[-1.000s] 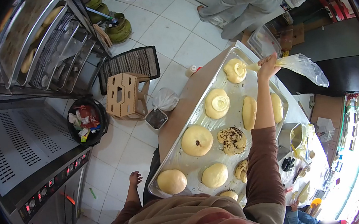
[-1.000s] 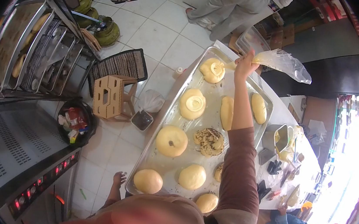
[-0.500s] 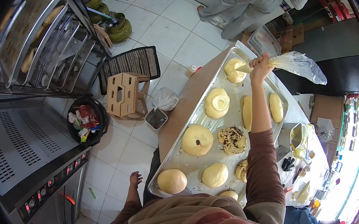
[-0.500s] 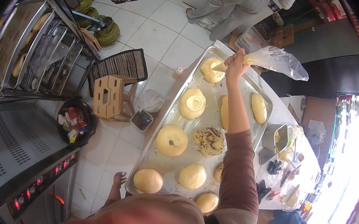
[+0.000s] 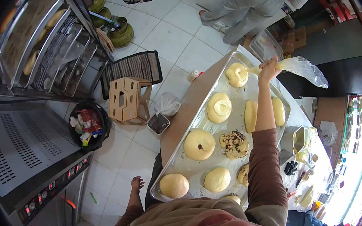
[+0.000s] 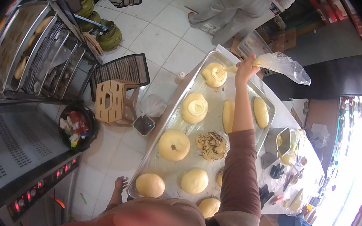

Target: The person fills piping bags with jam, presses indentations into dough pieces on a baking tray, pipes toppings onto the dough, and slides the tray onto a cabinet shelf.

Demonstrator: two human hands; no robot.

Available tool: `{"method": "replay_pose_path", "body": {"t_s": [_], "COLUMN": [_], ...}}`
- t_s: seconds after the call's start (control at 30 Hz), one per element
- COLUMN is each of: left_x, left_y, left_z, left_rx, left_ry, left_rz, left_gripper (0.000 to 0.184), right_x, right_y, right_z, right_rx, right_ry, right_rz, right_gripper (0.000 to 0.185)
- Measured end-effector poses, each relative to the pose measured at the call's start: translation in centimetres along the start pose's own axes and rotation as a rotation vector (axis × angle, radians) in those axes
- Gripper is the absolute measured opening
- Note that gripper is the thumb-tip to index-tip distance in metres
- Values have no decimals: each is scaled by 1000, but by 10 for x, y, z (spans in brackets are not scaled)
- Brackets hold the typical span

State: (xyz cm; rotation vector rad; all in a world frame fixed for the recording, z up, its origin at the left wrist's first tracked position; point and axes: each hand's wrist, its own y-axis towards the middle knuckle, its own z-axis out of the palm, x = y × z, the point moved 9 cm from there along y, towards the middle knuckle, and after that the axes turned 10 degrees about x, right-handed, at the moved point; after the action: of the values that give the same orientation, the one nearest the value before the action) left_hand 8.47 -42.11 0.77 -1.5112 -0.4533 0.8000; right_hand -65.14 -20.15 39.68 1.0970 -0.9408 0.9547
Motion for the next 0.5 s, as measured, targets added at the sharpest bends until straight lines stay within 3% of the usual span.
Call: {"method": "replay_pose_path", "body": {"t_s": [0.2, 0.3, 0.43, 0.5], "left_x": [-5, -18, 2, 9], "left_y": [-6, -13, 17, 26], "left_z": [4, 12, 12, 12], "left_rx": [-5, 29, 92, 113], "left_ry": [6, 127, 138, 152], "left_rz": [30, 161, 102, 56], "left_gripper": [22, 23, 23, 23], "right_x": [-2, 1, 11, 37], "right_y": [-13, -25, -40, -54], "right_z": [-20, -32, -64, -72], "right_rx": [9, -4, -24, 147], "right_ry": [107, 204, 475, 452], "right_rz": [75, 134, 428, 580], "right_gripper": [35, 27, 24, 23]}}
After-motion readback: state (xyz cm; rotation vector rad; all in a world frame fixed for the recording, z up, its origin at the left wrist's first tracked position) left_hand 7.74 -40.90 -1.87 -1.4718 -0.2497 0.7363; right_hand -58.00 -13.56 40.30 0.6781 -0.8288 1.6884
